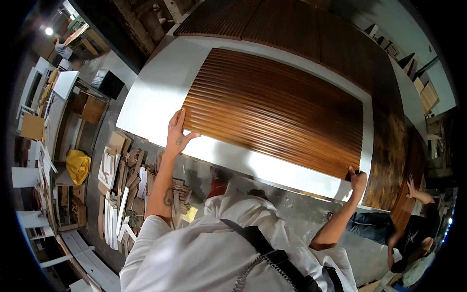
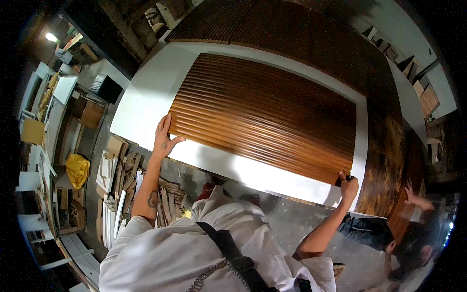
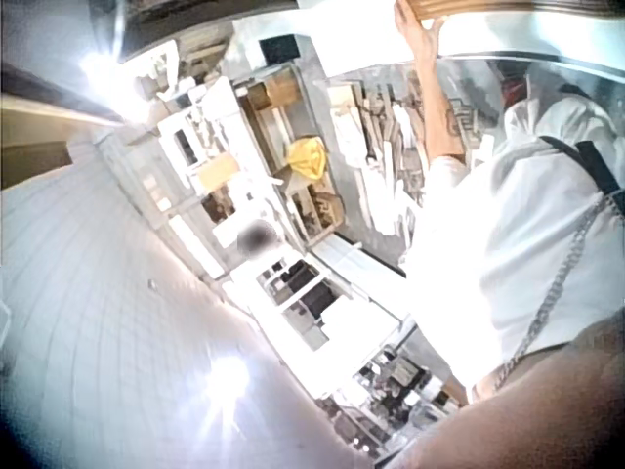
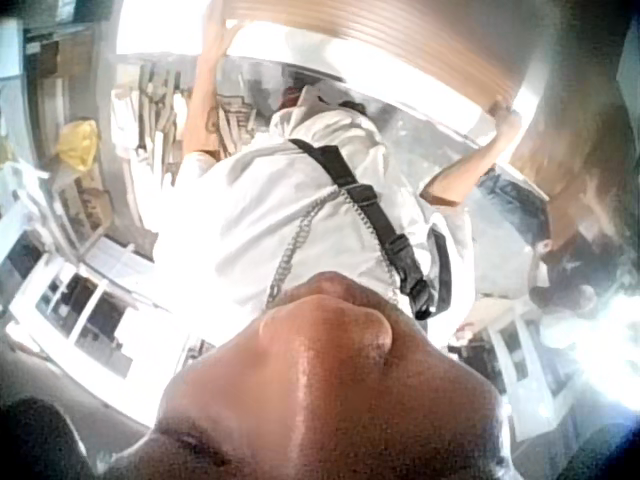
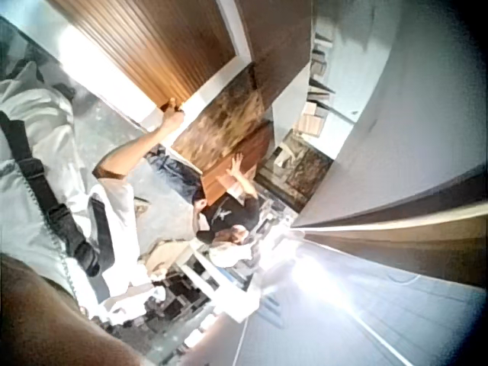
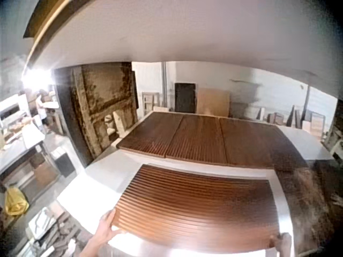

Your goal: The person uses a utility knife to trim the edges of a large, curved, ribbed wooden panel on a white workbench. They repeatedly score the edges and snap off thin strips of excess material, then stack the trimmed pieces.

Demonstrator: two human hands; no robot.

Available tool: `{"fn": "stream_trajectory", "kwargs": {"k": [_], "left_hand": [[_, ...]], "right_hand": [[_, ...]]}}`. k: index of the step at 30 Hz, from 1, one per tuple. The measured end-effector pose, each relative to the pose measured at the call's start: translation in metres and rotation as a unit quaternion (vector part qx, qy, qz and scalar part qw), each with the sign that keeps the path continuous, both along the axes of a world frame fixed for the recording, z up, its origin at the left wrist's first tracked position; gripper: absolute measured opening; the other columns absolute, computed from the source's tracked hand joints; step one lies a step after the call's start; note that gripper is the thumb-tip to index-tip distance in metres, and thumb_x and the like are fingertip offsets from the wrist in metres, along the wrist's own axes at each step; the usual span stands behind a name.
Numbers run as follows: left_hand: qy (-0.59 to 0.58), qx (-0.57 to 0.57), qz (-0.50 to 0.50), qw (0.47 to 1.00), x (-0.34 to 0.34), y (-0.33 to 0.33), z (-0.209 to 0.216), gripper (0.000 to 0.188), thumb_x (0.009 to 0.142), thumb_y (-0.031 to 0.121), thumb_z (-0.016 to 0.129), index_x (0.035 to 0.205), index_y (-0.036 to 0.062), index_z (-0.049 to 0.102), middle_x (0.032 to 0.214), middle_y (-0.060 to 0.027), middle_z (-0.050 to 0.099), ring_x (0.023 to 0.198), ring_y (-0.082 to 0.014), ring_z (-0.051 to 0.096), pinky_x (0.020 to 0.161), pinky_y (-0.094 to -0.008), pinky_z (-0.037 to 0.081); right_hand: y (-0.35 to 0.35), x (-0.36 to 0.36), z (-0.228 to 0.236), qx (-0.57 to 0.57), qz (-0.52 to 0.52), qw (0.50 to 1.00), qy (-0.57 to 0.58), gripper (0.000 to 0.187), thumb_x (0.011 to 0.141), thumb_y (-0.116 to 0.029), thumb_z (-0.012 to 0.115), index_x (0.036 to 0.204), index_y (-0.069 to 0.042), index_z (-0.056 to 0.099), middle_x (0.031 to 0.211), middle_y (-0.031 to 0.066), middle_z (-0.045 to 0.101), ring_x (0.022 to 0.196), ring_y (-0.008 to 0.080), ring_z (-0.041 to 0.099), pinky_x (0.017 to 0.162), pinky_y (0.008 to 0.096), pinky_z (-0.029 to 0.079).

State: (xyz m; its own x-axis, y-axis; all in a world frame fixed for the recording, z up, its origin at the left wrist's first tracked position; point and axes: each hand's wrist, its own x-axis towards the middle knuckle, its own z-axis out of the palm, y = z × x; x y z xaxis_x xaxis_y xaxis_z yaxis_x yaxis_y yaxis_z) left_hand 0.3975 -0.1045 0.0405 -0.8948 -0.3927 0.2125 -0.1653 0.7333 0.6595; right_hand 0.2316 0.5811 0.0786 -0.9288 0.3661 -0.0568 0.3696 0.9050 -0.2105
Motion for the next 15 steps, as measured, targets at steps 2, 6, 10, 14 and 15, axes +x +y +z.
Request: {"fn": "stream_trajectory", "kwargs": {"k": [2,6,10,14,15], "left_hand": [[0.002,-0.055,0.006,0.998,-0.01,-0.008,-0.001,0.105,0.062,0.046,0.087,0.15,0.0134,0.042,0.148,-0.0213,0.04,0.133,-0.042,0.039,0.109,-0.0491,0.036],[0.007,-0.156,-0.045,0.987,-0.033,-0.034,0.005,0.093,0.061,0.05,0.085,0.143,0.0182,0.053,0.139,-0.0197,0.048,0.121,-0.0393,0.047,0.102,-0.0475,0.044],[0.03,-0.154,-0.139,0.978,-0.052,-0.068,-0.001,0.085,0.068,0.053,0.079,0.142,0.0189,0.054,0.13,-0.021,0.052,0.113,-0.0367,0.05,0.095,-0.0455,0.048],[0.042,-0.161,-0.172,0.971,-0.061,-0.084,-0.006,0.083,0.072,0.049,0.08,0.145,0.0233,0.05,0.129,-0.0198,0.051,0.113,-0.0356,0.049,0.09,-0.0462,0.051],[0.03,-0.148,-0.179,0.972,-0.06,-0.086,-0.006,0.082,0.074,0.048,0.08,0.146,0.024,0.048,0.13,-0.02,0.051,0.114,-0.0354,0.049,0.09,-0.0459,0.051]], "right_hand": [[-0.018,0.002,0.009,-0.037,0.01,0.999,0.03,0.066,0.081,-0.06,0.074,0.087,0.006,0.065,0.08,0.0258,0.068,0.077,0.0441,0.065,0.069,0.0479,0.05],[-0.04,0.004,-0.021,-0.002,-0.011,0.988,0.157,0.064,0.089,-0.059,0.062,0.096,0.004,0.067,0.079,0.0258,0.067,0.079,0.0452,0.066,0.07,0.0492,0.05],[-0.056,0.007,-0.051,0.083,-0.159,0.981,0.075,0.053,0.099,-0.053,0.044,0.125,-0.008,0.057,0.116,0.0272,0.06,0.101,0.0491,0.061,0.083,0.0579,0.05],[-0.116,0.032,-0.068,0.084,-0.153,0.969,0.173,0.04,0.098,-0.04,0.044,0.12,-0.008,0.055,0.109,0.0287,0.064,0.098,0.0494,0.062,0.082,0.0582,0.048],[-0.142,0.037,-0.064,0.05,-0.16,0.971,0.171,0.038,0.098,-0.039,0.044,0.119,-0.008,0.054,0.105,0.0296,0.065,0.096,0.0506,0.062,0.081,0.0585,0.048]]}}
